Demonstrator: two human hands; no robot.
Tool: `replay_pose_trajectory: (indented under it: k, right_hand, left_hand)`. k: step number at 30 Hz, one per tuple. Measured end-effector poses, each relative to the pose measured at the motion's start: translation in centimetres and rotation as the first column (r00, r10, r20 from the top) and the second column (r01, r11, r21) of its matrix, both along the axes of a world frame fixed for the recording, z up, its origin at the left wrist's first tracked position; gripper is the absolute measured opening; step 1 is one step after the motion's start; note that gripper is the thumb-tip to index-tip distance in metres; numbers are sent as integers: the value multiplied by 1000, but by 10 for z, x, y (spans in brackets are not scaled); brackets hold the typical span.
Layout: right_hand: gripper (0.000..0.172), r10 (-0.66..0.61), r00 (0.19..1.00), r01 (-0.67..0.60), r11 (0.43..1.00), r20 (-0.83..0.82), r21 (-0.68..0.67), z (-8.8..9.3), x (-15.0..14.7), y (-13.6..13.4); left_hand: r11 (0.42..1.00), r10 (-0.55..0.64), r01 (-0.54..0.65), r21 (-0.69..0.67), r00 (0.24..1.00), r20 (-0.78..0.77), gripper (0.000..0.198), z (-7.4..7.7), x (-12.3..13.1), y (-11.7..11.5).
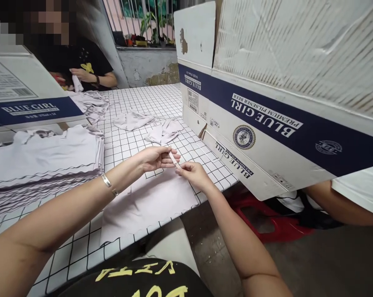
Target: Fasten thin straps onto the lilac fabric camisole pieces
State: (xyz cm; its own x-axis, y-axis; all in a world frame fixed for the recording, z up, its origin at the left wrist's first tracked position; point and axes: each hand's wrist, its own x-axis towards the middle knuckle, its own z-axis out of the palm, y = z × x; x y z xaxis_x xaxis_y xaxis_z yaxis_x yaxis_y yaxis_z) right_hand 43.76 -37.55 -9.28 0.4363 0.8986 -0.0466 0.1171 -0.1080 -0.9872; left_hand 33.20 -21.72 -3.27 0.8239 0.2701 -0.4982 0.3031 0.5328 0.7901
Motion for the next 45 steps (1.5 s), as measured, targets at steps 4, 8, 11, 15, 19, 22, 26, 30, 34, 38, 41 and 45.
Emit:
replay_pose_trajectory:
  k: [4, 8, 11, 15, 19, 22, 26, 30, 34, 38, 41, 45]
  right_hand:
    - [26, 95, 992, -106, 986, -82, -132, 6, 6, 0]
    - [28, 72, 925, -148, 973, -374, -178, 6, 11, 3]
    - [28, -13, 869, -84, 981, -494, -174, 4, 12, 6]
    - [28, -48, 871, -25, 990, -489, -142, 0, 10, 10]
    - [27, -11, 939, -24, 995, -343, -98, -9, 2, 23]
    - [24, 75, 980, -80, 997, -186, -18, -18, -6, 35]
    - [18, 212, 977, -211, 977, -9, 7, -26, -13, 45]
    - [15, 297, 953, -298, 955, 57, 2, -30, -16, 46]
    - [17, 317, 948, -317, 948, 29, 13, -32, -18, 43]
    - [20, 321, 947, -320, 947, 18, -22, -32, -19, 41]
    - [24, 296, 955, -296, 955, 34, -14, -32, -18, 42]
    - [24, 304, 952, -303, 953, 35, -26, -32, -17, 41]
  left_hand:
    - [996, 13, -11, 89, 1000, -28, 15, -3, 4, 7]
    - [965, 27, -1, 263, 995, -93, 18, -16, -1, 11]
    - [696, 45, 116, 708, 978, -205, 25, -33, -25, 5]
    - [183, 16, 350, 919, 933, -359, 31, -61, -70, -21]
    - [121, 63, 364, 923, 926, -373, 27, -78, -90, -40]
    - [222, 57, 375, 900, 917, -396, 21, -81, -87, -41]
    - [315, 35, 349, 883, 925, -378, 15, -80, -83, -36]
    - [378, 62, 286, 881, 941, -332, 18, -81, -85, -36]
    - [434, 70, 216, 875, 960, -272, 10, -78, -87, -38]
    - [456, 121, 132, 880, 971, -208, 14, -73, -87, -40]
    - [451, 134, 104, 886, 974, -183, 17, -72, -87, -42]
    - [459, 136, 83, 885, 977, -162, 20, -75, -87, -44]
